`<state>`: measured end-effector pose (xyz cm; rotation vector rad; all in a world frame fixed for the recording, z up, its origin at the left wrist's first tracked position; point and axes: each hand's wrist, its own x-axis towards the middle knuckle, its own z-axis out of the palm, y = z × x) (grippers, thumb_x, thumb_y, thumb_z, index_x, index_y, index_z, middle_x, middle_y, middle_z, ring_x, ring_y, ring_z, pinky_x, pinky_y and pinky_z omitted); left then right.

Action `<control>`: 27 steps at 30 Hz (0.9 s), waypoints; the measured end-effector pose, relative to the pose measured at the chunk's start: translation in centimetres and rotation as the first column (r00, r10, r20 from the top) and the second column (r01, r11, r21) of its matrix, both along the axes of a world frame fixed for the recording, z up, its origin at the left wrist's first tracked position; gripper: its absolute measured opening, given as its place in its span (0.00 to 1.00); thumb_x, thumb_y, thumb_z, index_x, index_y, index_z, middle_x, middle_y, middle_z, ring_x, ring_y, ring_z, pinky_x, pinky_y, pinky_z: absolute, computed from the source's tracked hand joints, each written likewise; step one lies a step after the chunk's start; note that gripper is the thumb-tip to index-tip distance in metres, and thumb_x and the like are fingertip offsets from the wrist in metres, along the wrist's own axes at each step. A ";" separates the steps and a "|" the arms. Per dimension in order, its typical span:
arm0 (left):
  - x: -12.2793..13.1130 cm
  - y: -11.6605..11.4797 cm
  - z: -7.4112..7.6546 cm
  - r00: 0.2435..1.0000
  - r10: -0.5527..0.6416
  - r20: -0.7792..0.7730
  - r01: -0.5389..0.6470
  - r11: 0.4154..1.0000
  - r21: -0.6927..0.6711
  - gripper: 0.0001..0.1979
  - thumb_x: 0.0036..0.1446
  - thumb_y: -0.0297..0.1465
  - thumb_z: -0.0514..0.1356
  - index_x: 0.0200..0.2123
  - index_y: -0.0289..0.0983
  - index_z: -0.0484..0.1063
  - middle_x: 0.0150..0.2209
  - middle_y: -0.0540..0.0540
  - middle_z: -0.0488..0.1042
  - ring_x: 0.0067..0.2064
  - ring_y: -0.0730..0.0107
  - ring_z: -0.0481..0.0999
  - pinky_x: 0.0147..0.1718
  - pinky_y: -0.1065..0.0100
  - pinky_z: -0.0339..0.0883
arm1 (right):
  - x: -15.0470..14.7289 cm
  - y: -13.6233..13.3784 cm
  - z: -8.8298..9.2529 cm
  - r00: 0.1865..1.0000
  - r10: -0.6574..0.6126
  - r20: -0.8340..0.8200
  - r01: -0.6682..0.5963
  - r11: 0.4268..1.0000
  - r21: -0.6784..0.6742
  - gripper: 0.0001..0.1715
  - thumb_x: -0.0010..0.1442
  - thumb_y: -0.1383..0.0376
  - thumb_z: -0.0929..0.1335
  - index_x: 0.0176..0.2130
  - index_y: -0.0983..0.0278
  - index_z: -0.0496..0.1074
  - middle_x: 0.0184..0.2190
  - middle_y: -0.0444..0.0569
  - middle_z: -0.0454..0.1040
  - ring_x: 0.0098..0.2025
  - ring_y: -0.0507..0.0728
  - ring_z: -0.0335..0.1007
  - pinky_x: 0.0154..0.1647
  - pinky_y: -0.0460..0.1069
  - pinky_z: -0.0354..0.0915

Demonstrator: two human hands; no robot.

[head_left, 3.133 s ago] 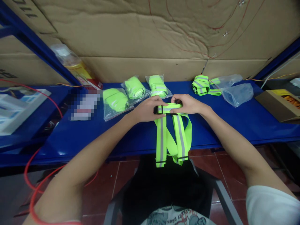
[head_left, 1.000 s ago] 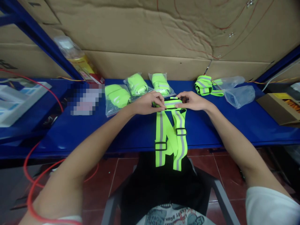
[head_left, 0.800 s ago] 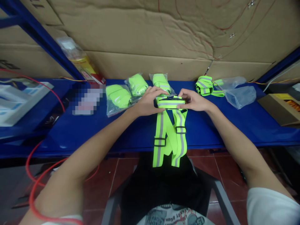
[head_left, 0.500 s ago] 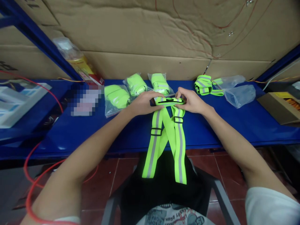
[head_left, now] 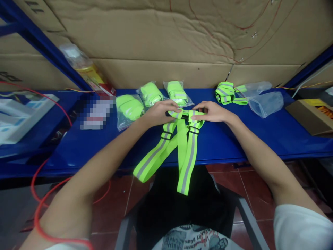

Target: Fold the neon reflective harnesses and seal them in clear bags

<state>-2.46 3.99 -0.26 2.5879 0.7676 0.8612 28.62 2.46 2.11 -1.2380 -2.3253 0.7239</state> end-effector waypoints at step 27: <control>0.3 -1.8 2.3 0.996 0.059 -0.071 -0.053 0.995 0.082 0.09 0.56 0.27 0.67 0.39 0.41 0.71 0.45 0.46 0.74 0.46 0.59 0.76 0.42 0.62 0.69 | -2.0 -2.2 0.8 0.987 0.020 -0.160 -0.041 0.991 -0.128 0.36 0.56 0.36 0.78 0.49 0.59 0.76 0.31 0.43 0.70 0.29 0.53 0.60 0.30 0.50 0.58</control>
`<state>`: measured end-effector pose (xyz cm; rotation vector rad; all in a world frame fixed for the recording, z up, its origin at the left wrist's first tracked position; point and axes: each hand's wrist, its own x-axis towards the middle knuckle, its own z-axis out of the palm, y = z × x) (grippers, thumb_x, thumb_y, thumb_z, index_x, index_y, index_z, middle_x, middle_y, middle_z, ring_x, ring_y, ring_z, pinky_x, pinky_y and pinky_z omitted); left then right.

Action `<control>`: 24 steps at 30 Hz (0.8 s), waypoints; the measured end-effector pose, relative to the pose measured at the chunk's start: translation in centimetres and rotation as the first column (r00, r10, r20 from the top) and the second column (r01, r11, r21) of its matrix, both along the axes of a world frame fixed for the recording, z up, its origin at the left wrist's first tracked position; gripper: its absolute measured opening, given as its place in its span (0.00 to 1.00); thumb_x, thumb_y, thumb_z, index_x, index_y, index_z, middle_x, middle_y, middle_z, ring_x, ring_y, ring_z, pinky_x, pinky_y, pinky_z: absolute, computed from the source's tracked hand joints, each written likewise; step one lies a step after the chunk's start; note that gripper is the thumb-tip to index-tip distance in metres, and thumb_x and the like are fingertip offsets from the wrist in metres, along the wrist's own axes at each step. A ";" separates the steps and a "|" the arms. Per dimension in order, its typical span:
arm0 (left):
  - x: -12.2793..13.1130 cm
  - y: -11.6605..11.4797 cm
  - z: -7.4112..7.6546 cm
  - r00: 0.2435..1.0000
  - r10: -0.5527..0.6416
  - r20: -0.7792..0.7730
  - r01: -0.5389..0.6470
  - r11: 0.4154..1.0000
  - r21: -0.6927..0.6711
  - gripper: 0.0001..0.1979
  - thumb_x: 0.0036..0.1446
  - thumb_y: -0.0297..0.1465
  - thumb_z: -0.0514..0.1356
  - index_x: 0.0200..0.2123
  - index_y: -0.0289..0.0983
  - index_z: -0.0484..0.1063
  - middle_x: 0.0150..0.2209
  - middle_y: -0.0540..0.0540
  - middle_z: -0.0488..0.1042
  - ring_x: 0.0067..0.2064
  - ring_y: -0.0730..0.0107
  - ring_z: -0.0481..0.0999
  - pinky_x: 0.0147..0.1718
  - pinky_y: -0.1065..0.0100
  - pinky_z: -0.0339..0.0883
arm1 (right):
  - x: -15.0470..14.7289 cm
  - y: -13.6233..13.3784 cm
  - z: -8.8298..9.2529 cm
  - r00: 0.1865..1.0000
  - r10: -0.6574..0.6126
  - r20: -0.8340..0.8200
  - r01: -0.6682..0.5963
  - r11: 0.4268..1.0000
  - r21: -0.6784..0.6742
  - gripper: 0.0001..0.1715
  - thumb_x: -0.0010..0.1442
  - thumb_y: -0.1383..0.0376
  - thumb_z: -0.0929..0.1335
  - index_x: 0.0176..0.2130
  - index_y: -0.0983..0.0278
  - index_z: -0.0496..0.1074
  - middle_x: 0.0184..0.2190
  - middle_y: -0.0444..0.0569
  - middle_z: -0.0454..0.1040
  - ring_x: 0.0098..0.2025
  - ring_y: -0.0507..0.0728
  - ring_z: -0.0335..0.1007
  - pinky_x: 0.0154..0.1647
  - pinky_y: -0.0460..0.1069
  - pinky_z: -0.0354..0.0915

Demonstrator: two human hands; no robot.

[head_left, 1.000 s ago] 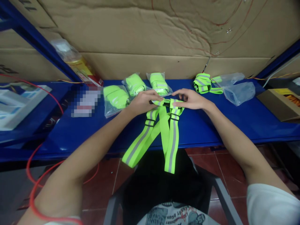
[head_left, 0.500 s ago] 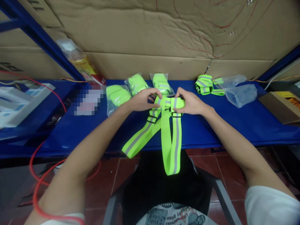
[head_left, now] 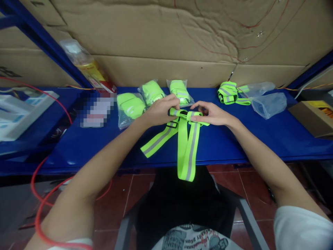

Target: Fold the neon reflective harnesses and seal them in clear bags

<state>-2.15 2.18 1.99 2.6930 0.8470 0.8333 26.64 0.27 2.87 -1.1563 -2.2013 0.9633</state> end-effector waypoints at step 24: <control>-1.5 1.2 0.9 1.000 -0.006 0.003 0.006 0.946 -0.324 0.29 0.53 0.48 0.76 0.55 0.42 0.82 0.50 0.42 0.83 0.48 0.59 0.81 0.40 0.65 0.76 | -1.5 -1.6 -0.2 0.989 -0.014 0.146 -0.017 0.978 0.208 0.30 0.62 0.40 0.74 0.48 0.59 0.68 0.42 0.50 0.77 0.39 0.61 0.71 0.40 0.55 0.62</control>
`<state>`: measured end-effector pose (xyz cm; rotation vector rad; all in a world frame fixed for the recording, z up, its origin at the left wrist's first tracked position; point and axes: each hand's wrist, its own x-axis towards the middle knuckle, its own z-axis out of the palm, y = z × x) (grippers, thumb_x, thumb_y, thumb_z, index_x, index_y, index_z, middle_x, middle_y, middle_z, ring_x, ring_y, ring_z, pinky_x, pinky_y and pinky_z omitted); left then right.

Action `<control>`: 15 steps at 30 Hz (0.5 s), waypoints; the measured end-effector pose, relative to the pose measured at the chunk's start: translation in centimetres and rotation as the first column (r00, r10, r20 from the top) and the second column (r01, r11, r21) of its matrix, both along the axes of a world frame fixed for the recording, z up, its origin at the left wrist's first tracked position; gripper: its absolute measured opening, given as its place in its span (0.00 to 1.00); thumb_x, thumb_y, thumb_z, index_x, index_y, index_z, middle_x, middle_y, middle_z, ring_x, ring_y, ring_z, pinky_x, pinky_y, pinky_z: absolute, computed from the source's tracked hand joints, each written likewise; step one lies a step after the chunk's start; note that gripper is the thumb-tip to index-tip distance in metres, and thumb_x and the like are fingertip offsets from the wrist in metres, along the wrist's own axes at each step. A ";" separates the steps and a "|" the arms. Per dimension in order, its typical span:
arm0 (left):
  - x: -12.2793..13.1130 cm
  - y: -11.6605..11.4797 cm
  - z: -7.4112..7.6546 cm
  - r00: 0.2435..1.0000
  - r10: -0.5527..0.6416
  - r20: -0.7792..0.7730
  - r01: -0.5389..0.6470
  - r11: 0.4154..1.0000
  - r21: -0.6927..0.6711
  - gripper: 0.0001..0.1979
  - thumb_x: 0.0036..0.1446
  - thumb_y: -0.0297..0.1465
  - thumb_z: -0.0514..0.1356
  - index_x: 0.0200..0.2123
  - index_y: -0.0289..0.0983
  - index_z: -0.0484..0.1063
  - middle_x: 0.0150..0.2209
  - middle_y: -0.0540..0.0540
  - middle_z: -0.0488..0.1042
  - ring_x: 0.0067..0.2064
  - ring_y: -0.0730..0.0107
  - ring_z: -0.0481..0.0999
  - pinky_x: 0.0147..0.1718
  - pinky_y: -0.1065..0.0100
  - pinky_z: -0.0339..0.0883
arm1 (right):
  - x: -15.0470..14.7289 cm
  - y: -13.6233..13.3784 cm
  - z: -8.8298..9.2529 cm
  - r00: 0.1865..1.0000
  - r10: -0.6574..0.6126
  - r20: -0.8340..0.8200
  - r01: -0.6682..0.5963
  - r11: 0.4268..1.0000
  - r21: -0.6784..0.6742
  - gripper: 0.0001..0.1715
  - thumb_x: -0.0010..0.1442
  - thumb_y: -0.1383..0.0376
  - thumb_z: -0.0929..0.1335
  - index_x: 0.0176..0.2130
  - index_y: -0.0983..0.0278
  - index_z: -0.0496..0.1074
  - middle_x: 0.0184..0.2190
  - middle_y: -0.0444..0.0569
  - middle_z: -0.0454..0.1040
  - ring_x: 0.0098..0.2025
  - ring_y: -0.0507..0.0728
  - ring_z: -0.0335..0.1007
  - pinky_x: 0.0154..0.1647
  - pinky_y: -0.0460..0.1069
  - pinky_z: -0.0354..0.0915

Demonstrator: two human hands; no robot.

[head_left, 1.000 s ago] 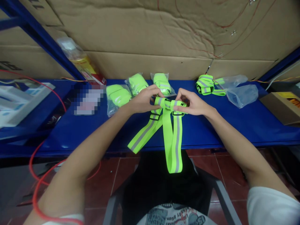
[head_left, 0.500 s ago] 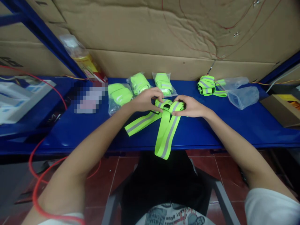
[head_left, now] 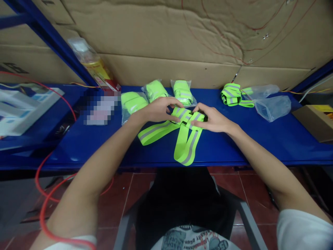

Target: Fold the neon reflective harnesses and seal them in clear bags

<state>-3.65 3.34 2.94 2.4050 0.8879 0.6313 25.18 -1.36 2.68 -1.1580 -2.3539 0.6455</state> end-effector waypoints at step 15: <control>0.3 -1.1 0.6 0.974 0.157 -0.164 -0.194 0.951 -0.241 0.47 0.45 0.60 0.76 0.63 0.40 0.76 0.30 0.48 0.82 0.30 0.58 0.82 0.34 0.62 0.72 | 0.5 1.2 -0.8 0.973 0.113 -0.201 -0.079 0.982 0.171 0.22 0.53 0.57 0.80 0.43 0.59 0.72 0.45 0.50 0.78 0.48 0.65 0.75 0.51 0.58 0.68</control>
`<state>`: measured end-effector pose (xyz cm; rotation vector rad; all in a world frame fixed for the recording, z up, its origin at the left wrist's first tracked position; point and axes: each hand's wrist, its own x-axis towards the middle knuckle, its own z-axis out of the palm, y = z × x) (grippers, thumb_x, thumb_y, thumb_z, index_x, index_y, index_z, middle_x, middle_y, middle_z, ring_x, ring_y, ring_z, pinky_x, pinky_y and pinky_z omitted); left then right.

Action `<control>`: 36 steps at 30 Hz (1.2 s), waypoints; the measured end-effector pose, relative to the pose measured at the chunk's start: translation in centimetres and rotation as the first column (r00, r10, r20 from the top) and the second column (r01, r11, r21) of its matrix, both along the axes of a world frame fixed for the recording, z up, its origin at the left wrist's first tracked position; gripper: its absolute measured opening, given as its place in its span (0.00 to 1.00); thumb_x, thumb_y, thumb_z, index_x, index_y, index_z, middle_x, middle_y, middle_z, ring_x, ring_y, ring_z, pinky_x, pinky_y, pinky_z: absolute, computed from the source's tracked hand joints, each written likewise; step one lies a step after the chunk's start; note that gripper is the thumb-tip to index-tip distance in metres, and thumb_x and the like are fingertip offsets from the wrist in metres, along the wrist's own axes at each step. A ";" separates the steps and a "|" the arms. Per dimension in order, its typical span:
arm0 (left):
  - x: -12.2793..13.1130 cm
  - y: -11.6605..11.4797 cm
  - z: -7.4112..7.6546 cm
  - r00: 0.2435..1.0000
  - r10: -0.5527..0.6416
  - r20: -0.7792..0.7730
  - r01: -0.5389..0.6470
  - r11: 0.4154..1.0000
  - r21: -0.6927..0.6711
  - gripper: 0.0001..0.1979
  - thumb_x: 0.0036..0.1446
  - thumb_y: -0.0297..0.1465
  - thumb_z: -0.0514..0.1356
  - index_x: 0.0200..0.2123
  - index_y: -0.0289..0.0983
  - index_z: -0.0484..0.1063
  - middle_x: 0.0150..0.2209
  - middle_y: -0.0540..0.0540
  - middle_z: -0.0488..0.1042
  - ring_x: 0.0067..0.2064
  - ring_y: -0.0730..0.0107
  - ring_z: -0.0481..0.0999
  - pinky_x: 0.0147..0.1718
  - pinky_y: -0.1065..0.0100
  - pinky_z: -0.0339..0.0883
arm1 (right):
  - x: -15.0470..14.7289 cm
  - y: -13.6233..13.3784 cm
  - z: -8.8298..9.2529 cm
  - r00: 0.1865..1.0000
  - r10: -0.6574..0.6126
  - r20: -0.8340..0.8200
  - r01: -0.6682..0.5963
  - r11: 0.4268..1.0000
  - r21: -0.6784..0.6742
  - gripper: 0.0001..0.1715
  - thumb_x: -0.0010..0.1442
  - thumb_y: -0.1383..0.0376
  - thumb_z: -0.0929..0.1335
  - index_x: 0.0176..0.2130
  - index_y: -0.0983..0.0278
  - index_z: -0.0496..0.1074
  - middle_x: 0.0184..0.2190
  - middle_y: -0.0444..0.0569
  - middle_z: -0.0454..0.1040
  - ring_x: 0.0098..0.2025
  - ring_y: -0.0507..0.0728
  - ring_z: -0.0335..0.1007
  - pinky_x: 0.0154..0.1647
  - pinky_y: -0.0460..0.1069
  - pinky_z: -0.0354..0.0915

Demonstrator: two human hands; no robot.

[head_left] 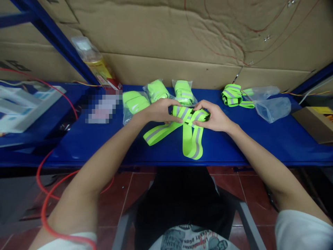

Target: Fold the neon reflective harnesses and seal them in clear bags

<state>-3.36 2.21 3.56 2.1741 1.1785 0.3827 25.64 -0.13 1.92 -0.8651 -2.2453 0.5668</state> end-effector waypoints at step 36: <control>0.4 -0.8 1.3 0.941 0.289 0.175 -0.291 0.957 -0.012 0.27 0.48 0.49 0.78 0.43 0.40 0.78 0.27 0.50 0.80 0.20 0.68 0.76 0.21 0.69 0.66 | 0.9 0.1 0.5 0.917 -0.204 0.344 0.219 0.976 -0.006 0.24 0.57 0.56 0.75 0.52 0.59 0.78 0.44 0.50 0.86 0.44 0.66 0.82 0.40 0.53 0.67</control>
